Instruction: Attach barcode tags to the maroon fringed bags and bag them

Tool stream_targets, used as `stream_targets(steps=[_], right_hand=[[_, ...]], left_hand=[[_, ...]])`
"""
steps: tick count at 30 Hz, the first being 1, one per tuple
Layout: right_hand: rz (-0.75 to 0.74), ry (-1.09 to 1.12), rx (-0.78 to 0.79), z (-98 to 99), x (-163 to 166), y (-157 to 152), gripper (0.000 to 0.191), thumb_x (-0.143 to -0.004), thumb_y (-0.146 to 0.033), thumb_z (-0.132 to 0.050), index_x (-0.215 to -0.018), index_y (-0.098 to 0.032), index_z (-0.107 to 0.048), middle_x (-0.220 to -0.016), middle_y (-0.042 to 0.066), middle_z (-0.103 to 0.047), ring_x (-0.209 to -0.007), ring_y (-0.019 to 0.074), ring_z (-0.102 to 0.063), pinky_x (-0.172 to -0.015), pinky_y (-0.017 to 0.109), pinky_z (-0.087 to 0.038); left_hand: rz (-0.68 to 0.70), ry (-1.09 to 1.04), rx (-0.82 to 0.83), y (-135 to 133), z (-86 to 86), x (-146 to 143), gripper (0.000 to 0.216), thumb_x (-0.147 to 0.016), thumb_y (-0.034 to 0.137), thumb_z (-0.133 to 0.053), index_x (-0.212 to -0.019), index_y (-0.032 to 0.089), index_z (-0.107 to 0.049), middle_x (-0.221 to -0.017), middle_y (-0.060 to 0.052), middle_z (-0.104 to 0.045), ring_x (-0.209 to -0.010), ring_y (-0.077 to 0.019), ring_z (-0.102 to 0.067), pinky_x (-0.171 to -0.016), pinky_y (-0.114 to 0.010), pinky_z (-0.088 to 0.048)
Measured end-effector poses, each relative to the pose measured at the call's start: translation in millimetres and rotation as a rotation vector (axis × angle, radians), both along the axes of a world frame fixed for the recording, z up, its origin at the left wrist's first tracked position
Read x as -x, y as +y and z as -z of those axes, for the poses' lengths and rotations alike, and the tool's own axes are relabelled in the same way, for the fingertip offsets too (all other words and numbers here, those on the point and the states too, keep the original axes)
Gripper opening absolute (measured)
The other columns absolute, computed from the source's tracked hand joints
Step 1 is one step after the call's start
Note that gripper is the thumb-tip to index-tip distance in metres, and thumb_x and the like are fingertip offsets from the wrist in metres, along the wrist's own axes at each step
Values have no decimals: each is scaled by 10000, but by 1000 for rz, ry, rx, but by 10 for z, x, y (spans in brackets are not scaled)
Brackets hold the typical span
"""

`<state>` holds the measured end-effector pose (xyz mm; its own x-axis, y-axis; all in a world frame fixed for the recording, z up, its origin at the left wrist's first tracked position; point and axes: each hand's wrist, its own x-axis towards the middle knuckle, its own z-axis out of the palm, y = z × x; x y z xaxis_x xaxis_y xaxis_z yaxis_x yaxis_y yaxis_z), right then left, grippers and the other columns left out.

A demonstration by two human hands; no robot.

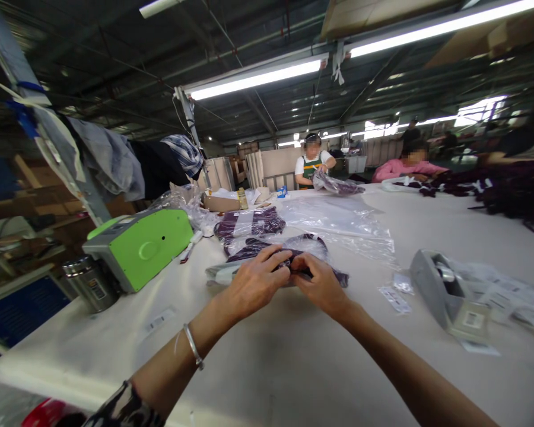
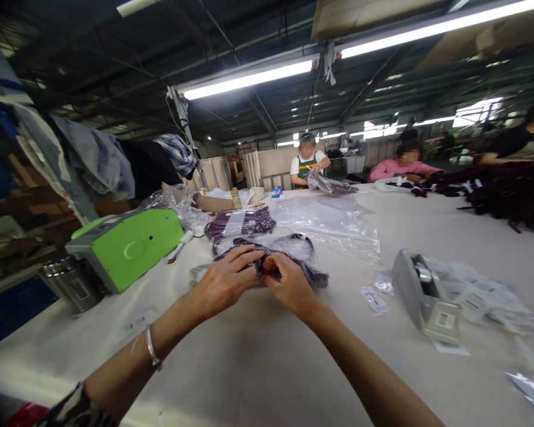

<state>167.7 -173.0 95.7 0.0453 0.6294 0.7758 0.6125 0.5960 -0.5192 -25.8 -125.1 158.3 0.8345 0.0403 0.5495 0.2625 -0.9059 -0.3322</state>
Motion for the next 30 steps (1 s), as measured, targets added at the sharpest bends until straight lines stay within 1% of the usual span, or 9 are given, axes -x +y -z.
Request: stream_targets(steps=[3,6,9,12,15,17,21,25,30], right_hand=[[162,-146,-176,8,83,-62,438,-784,-189,-689,-1206,-216,-572,-1214,129,-622,-1169,306,-561,-1010,495,-459],[68,-252,-139,9,110,-64,640,-776,-205,-725,-1365,-246,-479,-1345,126,-565,-1267,302,-515,-1081,498,-428],[-41,-253,-70,40,98,-51,544,-777,-205,-735,-1282,-256,-538,-1176,86,-650,-1104,263,-621,-979,435,-522],[-28,-225,-96,94,94,-82,502,-785,-192,-723,-1252,-249,-552,-1124,82,-662,-1070,261,-636,-965,436,-533],[-5,-232,-178,140,116,-146,537,-816,-167,-683,-1318,-247,-510,-1238,106,-632,-1166,263,-606,-1011,441,-513],[-8,-257,-264,164,141,-181,531,-848,-151,-648,-1346,-252,-492,-1308,116,-606,-1215,253,-587,-1016,426,-515],[-29,-238,-358,208,177,-184,426,-881,-116,-611,-1276,-257,-539,-1272,112,-641,-1181,229,-624,-972,386,-550],[-45,-183,-353,218,151,-151,329,-874,-97,-621,-1168,-240,-589,-1204,108,-677,-1106,213,-664,-940,353,-564],[-117,-166,-213,120,109,-196,129,-841,-144,-655,-923,-240,-631,-982,53,-697,-908,180,-696,-813,294,-577]], left_hand=[[-1,-148,78,-60,205,32,64,-926,240,-604,-958,185,-614,-1272,-95,-647,-1271,-262,-530,-1045,-430,-523],[37,-213,89,-128,357,53,90,-917,158,-594,-1000,190,-602,-1245,-100,-656,-1281,-252,-526,-1068,-432,-507],[58,-288,65,-197,439,82,275,-907,103,-574,-1161,208,-564,-1351,-126,-582,-1313,-250,-505,-1067,-437,-503],[-15,-394,70,-252,465,113,526,-886,158,-637,-1368,226,-439,-1501,-177,-421,-1381,-299,-433,-1081,-481,-479],[-106,-439,201,-280,482,124,652,-869,252,-686,-1438,216,-370,-1407,-171,-532,-1308,-294,-519,-1076,-472,-485],[-126,-459,279,-282,505,119,636,-879,295,-678,-1434,216,-378,-1315,-140,-612,-1213,-268,-598,-1039,-445,-518],[-107,-488,342,-270,542,92,609,-870,320,-693,-1406,222,-421,-1316,-124,-614,-1203,-257,-603,-1037,-439,-513],[-63,-527,444,-304,514,47,602,-806,236,-764,-1342,206,-492,-1266,-114,-628,-1187,-245,-603,-1033,-410,-510],[50,-592,527,-409,498,-10,326,-814,120,-726,-1116,195,-629,-1075,-69,-679,-1037,-190,-652,-940,-325,-542]])
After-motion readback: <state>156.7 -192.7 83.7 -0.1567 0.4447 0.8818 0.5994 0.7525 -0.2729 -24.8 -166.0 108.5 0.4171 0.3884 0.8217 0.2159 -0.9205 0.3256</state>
